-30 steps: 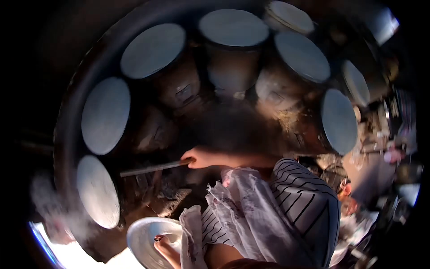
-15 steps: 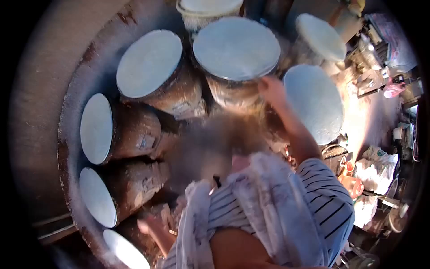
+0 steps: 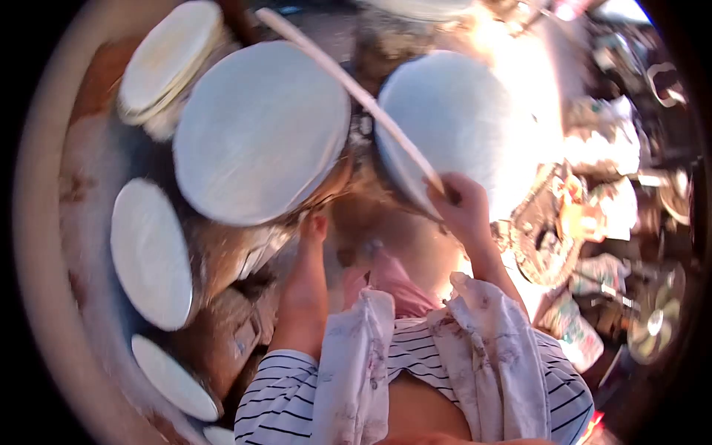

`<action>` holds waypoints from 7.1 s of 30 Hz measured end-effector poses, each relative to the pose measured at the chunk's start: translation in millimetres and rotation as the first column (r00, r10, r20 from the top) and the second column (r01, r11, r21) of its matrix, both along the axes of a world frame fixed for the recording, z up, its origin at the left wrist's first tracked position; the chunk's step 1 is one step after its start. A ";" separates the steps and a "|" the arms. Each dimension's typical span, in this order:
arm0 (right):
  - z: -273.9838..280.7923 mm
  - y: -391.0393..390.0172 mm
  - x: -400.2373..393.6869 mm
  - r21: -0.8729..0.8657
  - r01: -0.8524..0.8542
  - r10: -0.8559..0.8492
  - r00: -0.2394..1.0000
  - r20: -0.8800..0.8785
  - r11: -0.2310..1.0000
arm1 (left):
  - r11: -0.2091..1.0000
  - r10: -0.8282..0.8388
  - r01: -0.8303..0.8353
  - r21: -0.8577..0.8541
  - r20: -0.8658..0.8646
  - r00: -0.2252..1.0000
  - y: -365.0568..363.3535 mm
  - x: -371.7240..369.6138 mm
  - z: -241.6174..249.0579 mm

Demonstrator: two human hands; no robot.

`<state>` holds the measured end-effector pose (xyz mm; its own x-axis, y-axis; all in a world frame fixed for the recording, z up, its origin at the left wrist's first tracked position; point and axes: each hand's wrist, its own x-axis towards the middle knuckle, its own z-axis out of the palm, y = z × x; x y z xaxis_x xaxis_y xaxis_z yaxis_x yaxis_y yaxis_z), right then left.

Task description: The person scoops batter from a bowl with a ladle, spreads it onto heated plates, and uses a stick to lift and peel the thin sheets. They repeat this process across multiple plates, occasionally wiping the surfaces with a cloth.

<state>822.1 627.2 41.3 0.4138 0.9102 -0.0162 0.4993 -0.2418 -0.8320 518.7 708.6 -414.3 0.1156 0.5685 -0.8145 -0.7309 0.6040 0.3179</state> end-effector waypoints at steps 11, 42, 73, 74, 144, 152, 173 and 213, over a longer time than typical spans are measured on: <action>-4.1 -114.6 97.1 -0.114 0.480 -0.482 0.876 0.008 0.870 | 0.994 0.015 -0.041 -0.102 -0.246 0.969 21.5 42.3 85.4; 9.4 11.9 269.8 0.124 0.324 -0.343 0.921 0.183 0.938 | 0.097 0.067 0.974 0.206 -0.977 0.200 195.1 345.3 414.4; 124.3 196.7 278.1 0.217 0.082 -0.076 0.996 -0.037 0.973 | -0.053 0.414 0.943 0.330 -0.852 0.321 273.1 255.3 657.7; 135.7 222.3 290.9 0.297 0.142 -0.144 0.989 -0.017 0.944 | -0.132 0.511 0.930 0.342 -0.781 0.360 287.6 257.8 678.4; -99.5 -688.2 -389.2 -0.586 -0.256 0.099 -0.953 0.287 -0.769 | -0.085 0.535 -0.996 -0.035 -0.844 -0.016 -905.7 98.6 295.7; -66.3 -675.9 -336.8 -0.609 -0.340 0.289 -0.940 0.184 -0.717 | -0.077 0.709 -0.997 0.032 -0.701 -0.077 -949.9 99.0 291.8; -100.8 -561.6 -427.8 -0.441 -0.256 0.503 -0.286 -0.816 -0.860 | -0.410 0.891 -0.912 -0.011 -0.218 -0.398 -808.4 50.1 290.1; -147.9 -628.9 -339.2 -0.285 0.168 0.289 -0.002 -0.957 -0.944 | -0.373 0.853 -0.917 -0.141 -0.441 -0.279 -839.9 64.3 249.5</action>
<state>482.9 -1.7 -106.5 0.1679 -0.7369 -0.6549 0.7784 0.5067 -0.3705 583.0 -131.4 -164.7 -0.3220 -0.4103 -0.8532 -0.4406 -0.7327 0.5187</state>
